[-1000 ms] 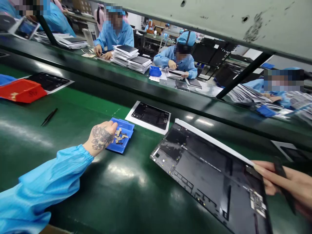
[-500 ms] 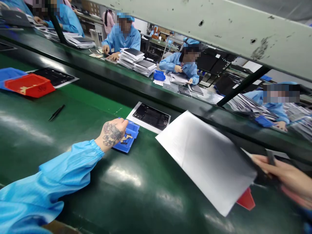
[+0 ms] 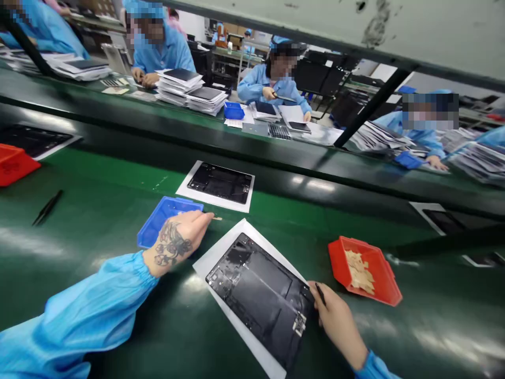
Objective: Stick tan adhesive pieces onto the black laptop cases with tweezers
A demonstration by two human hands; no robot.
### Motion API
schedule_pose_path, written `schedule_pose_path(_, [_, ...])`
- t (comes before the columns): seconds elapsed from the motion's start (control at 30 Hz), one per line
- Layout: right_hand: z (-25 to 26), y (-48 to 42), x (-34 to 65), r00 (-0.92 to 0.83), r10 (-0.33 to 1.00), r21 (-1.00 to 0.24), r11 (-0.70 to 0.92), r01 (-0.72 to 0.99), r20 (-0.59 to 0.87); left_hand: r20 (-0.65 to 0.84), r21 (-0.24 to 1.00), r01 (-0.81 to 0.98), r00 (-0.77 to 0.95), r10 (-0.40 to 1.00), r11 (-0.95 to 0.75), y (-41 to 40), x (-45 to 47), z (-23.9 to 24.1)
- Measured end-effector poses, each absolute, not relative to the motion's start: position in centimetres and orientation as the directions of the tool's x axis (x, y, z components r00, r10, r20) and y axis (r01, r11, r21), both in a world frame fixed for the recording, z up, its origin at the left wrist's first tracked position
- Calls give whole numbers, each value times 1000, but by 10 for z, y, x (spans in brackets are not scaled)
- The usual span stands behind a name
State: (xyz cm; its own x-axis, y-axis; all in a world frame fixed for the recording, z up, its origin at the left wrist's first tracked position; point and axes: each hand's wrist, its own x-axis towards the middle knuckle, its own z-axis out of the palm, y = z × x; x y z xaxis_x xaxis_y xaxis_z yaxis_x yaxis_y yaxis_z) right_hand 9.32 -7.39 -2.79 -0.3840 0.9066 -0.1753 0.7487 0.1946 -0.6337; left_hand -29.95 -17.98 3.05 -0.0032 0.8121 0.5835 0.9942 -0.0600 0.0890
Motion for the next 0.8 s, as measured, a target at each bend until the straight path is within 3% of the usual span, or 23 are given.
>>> schedule_pose_path(0.13, [-16,-76,94,-440,893,-636,392,664,91,664,24,938,243,707,-346,-164,-258,33])
schedule_pose_path(0.2, [1,-80,89,-429,899,-722,356,594,89,691,-31,880,362,625,-475,-155,-231,36])
schedule_pose_path(0.3, [29,-90,78,-530,818,-914,15,406,-222,690,-89,773,503,520,-629,-141,-187,43])
schedule_pose_path(0.4, [44,-95,68,-626,659,-903,-375,208,-417,680,-109,688,578,451,-718,-130,-149,48])
schedule_pose_path(0.5, [43,-93,67,-594,680,-890,-431,149,-429,674,-63,667,577,461,-742,-125,-132,45])
schedule_pose_path(0.6, [38,-87,77,-524,804,-956,-191,222,-282,599,121,808,403,692,-576,-131,-145,26])
schedule_pose_path(0.67, [35,-82,88,-475,867,-957,-6,290,-149,464,245,935,118,878,-255,-145,-167,6])
schedule_pose_path(0.73, [33,-76,98,-432,898,-937,77,340,-83,344,268,963,-112,932,17,-165,-193,-17])
schedule_pose_path(0.8, [30,-72,105,-393,917,-927,84,365,-72,222,285,942,-246,943,178,-186,-215,-32])
